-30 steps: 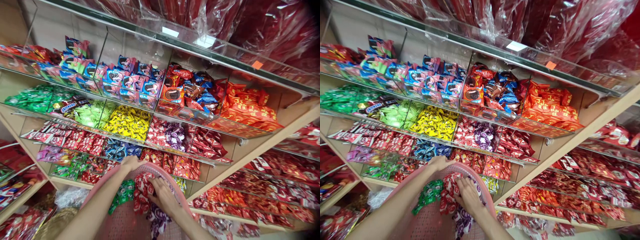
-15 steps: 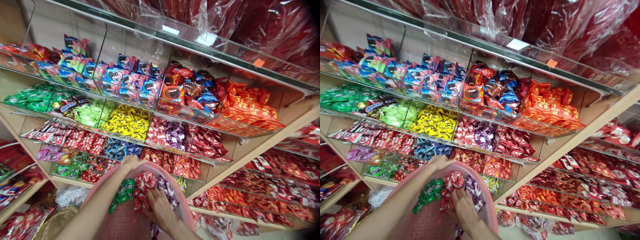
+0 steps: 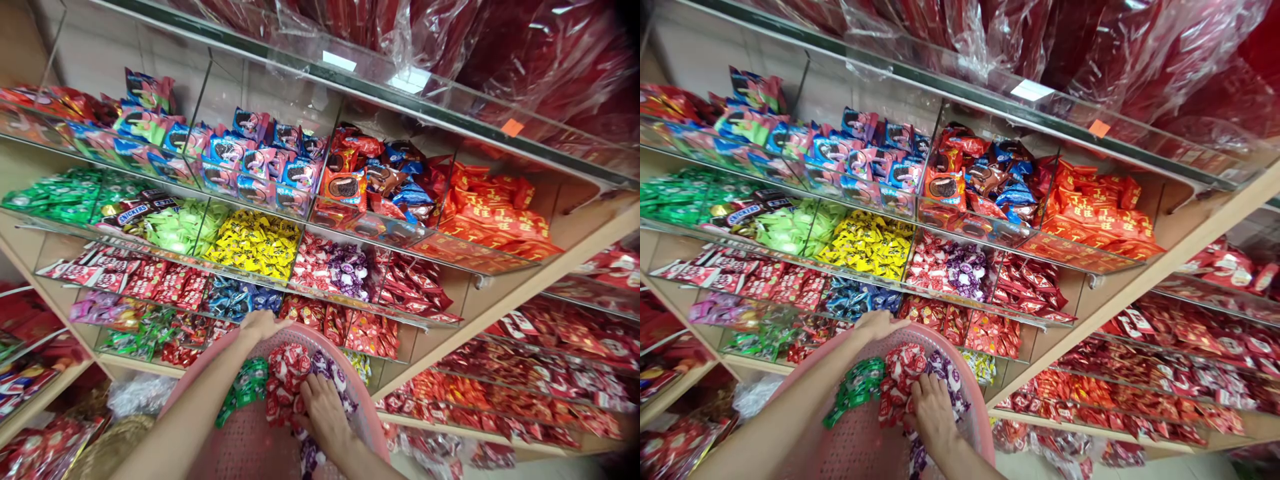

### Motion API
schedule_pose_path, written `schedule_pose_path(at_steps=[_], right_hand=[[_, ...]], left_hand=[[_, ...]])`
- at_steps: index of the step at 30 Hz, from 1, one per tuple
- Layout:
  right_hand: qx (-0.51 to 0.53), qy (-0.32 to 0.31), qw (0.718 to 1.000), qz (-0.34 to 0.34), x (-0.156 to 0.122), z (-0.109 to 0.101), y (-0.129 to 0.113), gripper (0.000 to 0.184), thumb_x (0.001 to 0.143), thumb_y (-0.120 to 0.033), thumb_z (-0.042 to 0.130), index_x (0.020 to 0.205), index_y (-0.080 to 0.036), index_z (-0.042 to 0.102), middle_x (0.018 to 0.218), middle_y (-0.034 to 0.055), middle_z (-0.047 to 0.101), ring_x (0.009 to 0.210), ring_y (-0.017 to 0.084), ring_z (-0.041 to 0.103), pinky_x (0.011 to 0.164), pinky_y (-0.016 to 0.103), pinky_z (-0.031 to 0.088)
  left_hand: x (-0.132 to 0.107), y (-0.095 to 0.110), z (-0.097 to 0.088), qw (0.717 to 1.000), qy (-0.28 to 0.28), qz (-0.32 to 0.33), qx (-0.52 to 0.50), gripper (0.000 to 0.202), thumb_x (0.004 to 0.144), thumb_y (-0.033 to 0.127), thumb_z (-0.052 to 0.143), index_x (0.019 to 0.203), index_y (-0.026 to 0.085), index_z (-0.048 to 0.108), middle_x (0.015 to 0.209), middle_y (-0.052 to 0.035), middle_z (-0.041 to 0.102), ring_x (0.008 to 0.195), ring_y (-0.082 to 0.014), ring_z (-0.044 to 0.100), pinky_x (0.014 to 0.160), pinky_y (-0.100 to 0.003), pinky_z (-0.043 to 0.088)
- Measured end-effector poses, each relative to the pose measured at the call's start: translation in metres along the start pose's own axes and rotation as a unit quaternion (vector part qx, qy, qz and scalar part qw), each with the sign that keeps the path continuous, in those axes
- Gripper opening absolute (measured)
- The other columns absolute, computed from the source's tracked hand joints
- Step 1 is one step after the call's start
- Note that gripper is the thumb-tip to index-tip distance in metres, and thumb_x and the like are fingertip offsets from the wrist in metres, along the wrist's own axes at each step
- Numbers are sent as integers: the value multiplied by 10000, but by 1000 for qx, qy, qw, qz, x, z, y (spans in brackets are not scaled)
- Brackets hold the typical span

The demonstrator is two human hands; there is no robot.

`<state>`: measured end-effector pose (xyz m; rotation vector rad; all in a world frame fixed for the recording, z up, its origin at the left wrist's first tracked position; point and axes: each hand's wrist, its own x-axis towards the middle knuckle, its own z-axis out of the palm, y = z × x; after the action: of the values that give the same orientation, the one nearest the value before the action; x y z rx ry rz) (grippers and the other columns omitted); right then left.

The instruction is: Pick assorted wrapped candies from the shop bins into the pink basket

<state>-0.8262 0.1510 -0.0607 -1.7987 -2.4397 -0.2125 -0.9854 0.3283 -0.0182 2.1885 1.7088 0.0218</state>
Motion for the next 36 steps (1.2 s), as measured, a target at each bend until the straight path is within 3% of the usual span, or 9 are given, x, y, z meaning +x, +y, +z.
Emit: schedule_pose_path(at_steps=[2,5,10,14,17,20,27,30,36], right_hand=[[11,24,1000,-11,3,-7,3,330,651,-414,687,834,-187,532,861,51,571,784,228,514,669,346,395],[51,78,995,-35,21,-40,10,258,775,-443,553,786,-190,507,808,37,551,748,190,497,651,309,373],[91,205,974,-38,86,-121,37,210,877,-350,413,781,-184,498,774,38,529,761,169,462,688,289,344],[62,203,977,-24,140,-159,72,189,858,-314,454,950,-173,538,912,67,545,831,186,452,735,306,342],[46,107,993,-6,167,-164,95,286,787,-328,570,1037,-190,550,974,65,551,872,194,454,743,310,342],[64,51,997,-5,175,-159,108,234,773,-298,596,981,-191,581,946,43,566,865,171,469,739,290,338],[63,65,996,-9,174,-146,106,374,755,-312,613,1096,-177,541,1017,59,578,887,182,470,748,300,332],[79,61,995,9,178,-145,106,309,770,-283,599,1060,-180,566,976,43,600,885,180,475,761,305,329],[136,184,973,-17,146,-170,86,280,824,-362,516,1033,-181,561,1027,63,590,915,187,478,796,320,336]], left_hand=[[0,-1,1,1000,4,3,-3,862,598,825,215,875,163,692,957,-177,677,938,-347,600,780,-415,456],[1,-2,3,1000,10,4,-3,883,592,831,206,882,151,690,965,-188,672,942,-344,598,786,-407,456],[2,0,2,1000,1,4,0,891,604,824,206,883,133,693,979,-208,662,953,-345,593,799,-405,452],[-2,1,-3,1000,-8,6,-4,861,626,809,202,875,148,693,984,-197,664,946,-343,596,793,-414,454],[-3,1,-5,1000,-6,6,-3,854,631,805,202,880,151,691,994,-195,661,954,-346,592,792,-422,453],[-4,1,-6,1000,-11,5,-6,852,632,803,204,901,157,690,996,-190,662,962,-343,590,792,-418,452],[-2,1,-4,1000,-10,8,6,853,632,799,206,914,154,689,987,-176,669,958,-337,592,795,-407,451],[-1,0,-3,1000,-10,9,5,854,630,802,200,906,160,690,983,-171,670,954,-338,592,789,-416,454],[1,1,-3,1000,-16,7,8,853,627,801,211,923,158,688,989,-173,668,958,-338,591,796,-413,454]])
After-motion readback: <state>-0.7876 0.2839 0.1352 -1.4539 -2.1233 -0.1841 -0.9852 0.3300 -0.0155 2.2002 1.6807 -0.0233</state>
